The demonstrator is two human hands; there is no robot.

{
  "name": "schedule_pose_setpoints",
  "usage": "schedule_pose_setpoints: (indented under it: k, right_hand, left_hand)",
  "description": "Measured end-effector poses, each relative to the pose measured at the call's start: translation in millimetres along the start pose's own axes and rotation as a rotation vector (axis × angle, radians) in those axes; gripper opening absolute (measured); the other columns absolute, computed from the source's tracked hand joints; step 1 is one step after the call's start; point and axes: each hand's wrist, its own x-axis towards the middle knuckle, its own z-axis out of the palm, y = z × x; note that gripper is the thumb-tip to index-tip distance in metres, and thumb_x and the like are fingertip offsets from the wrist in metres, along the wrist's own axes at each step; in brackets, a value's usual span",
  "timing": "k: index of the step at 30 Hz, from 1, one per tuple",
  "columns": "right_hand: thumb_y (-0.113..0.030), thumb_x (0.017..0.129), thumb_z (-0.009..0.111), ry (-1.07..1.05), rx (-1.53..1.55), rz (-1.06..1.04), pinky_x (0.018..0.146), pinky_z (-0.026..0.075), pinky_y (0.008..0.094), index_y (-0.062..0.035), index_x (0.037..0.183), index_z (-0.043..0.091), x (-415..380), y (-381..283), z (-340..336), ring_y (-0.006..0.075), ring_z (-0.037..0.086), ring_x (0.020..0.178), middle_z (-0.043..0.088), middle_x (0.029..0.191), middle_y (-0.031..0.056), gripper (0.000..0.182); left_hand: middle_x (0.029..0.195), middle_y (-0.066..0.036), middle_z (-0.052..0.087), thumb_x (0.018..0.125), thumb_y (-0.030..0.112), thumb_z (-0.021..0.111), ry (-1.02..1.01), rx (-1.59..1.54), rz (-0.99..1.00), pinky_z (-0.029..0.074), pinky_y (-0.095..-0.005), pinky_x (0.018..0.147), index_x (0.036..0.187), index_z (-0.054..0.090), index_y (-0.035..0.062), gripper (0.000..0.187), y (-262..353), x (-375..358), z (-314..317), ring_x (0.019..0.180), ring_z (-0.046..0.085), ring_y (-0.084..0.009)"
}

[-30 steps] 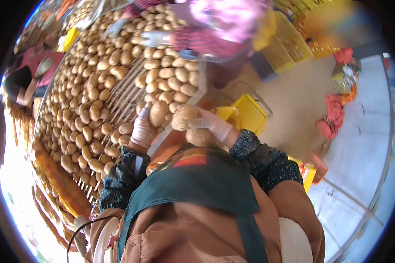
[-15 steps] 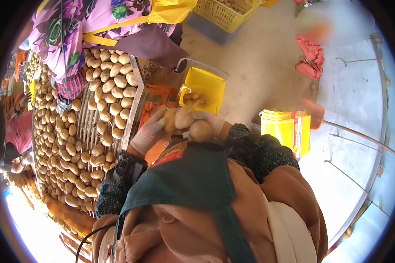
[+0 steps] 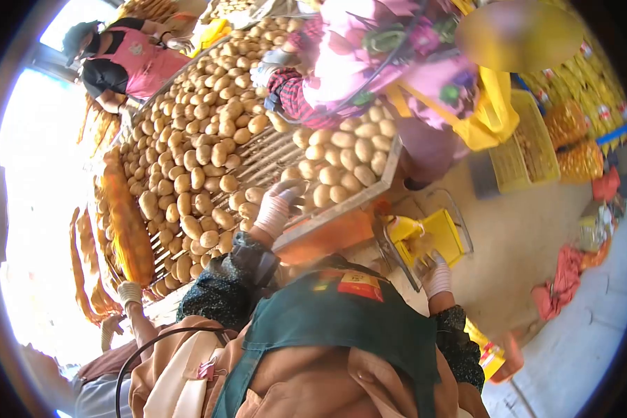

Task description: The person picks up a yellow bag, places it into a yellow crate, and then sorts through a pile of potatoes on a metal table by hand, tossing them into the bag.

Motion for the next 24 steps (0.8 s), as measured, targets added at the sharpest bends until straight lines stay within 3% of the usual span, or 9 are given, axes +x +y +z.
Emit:
schedule_pose_setpoints:
  k: [4,5,6,8,9,10,11,17,24]
  right_hand:
    - [-0.014,0.095,0.064,-0.317,-0.652,-0.463,0.093,0.053,0.0377,-0.0066,0.123,0.065,-7,-2,81,0.0227,0.066,0.104,0.068,0.113,0.0078,0.030]
    - [-0.010,0.093,0.066,-0.420,-0.837,-0.841,0.091,0.054,0.0336,-0.0037,0.118,0.067,-1,2,105,0.0195,0.067,0.101,0.070,0.108,0.0070,0.026]
    - [-0.012,0.092,0.068,-0.488,-0.791,-0.889,0.091,0.054,0.0346,-0.0009,0.117,0.066,-2,8,135,0.0209,0.067,0.102,0.070,0.109,0.0094,0.027]
    - [-0.010,0.089,0.070,-0.583,-1.035,-1.189,0.095,0.052,0.0398,0.0001,0.117,0.065,-8,4,194,0.0297,0.066,0.107,0.068,0.114,0.0153,0.031]
    - [-0.010,0.087,0.070,-0.589,-1.134,-1.370,0.097,0.050,0.0429,-0.0002,0.118,0.064,-14,3,227,0.0347,0.063,0.110,0.066,0.117,0.0182,0.033]
    - [-0.011,0.085,0.071,-0.590,-1.229,-1.552,0.100,0.048,0.0460,-0.0004,0.119,0.064,-17,1,254,0.0397,0.060,0.114,0.064,0.121,0.0211,0.036]
    - [-0.016,0.082,0.073,-0.517,-1.362,-1.661,0.103,0.045,0.0498,-0.0020,0.126,0.061,-2,5,271,0.0443,0.055,0.119,0.059,0.130,0.0226,0.047]
    - [-0.029,0.086,0.069,-0.198,-1.674,-1.667,0.111,0.038,0.0493,-0.0051,0.135,0.057,30,33,311,0.0392,0.047,0.133,0.053,0.140,0.0193,0.056]
    - [-0.024,0.085,0.067,-0.264,-1.657,-1.609,0.111,0.037,0.0492,-0.0044,0.131,0.061,35,30,314,0.0367,0.048,0.132,0.057,0.135,0.0170,0.051]
  left_hand:
    - [0.093,-0.005,0.066,0.094,0.013,0.064,0.344,-0.023,0.185,0.050,-0.0244,0.064,0.124,0.065,0.0040,0.032,4,20,-83,0.075,0.060,-0.0108]
    - [0.092,-0.004,0.065,0.094,0.011,0.064,0.339,-0.102,0.253,0.050,-0.0245,0.066,0.123,0.065,0.0033,0.031,10,24,-104,0.076,0.059,-0.0114]
    - [0.092,-0.003,0.064,0.094,0.009,0.064,0.332,-0.180,0.319,0.050,-0.0247,0.068,0.122,0.065,0.0026,0.029,15,27,-119,0.077,0.059,-0.0120]
    - [0.092,-0.001,0.065,0.094,0.009,0.063,0.535,0.014,0.334,0.050,-0.0253,0.075,0.120,0.066,0.0011,0.027,53,17,-132,0.082,0.060,-0.0129]
    - [0.105,-0.004,0.065,0.094,0.007,0.062,0.645,0.365,0.570,0.050,-0.0280,0.084,0.121,0.065,-0.0008,0.028,39,36,-165,0.092,0.060,-0.0142]
    - [0.114,-0.015,0.066,0.094,0.011,0.061,0.603,0.598,0.463,0.050,-0.0361,0.096,0.127,0.062,0.0002,0.035,29,56,-206,0.105,0.062,-0.0287]
    - [0.116,-0.017,0.065,0.093,0.012,0.062,0.664,0.540,0.534,0.049,-0.0372,0.099,0.128,0.062,0.0007,0.037,30,61,-213,0.108,0.062,-0.0325]
    - [0.122,-0.022,0.063,0.091,0.020,0.066,0.762,0.963,0.786,0.048,-0.0461,0.101,0.129,0.061,0.0010,0.043,55,97,-255,0.114,0.060,-0.0410]
    - [0.122,-0.020,0.064,0.092,0.030,0.061,0.835,1.343,0.806,0.048,-0.0480,0.099,0.132,0.058,0.0023,0.048,76,164,-275,0.116,0.058,-0.0406]
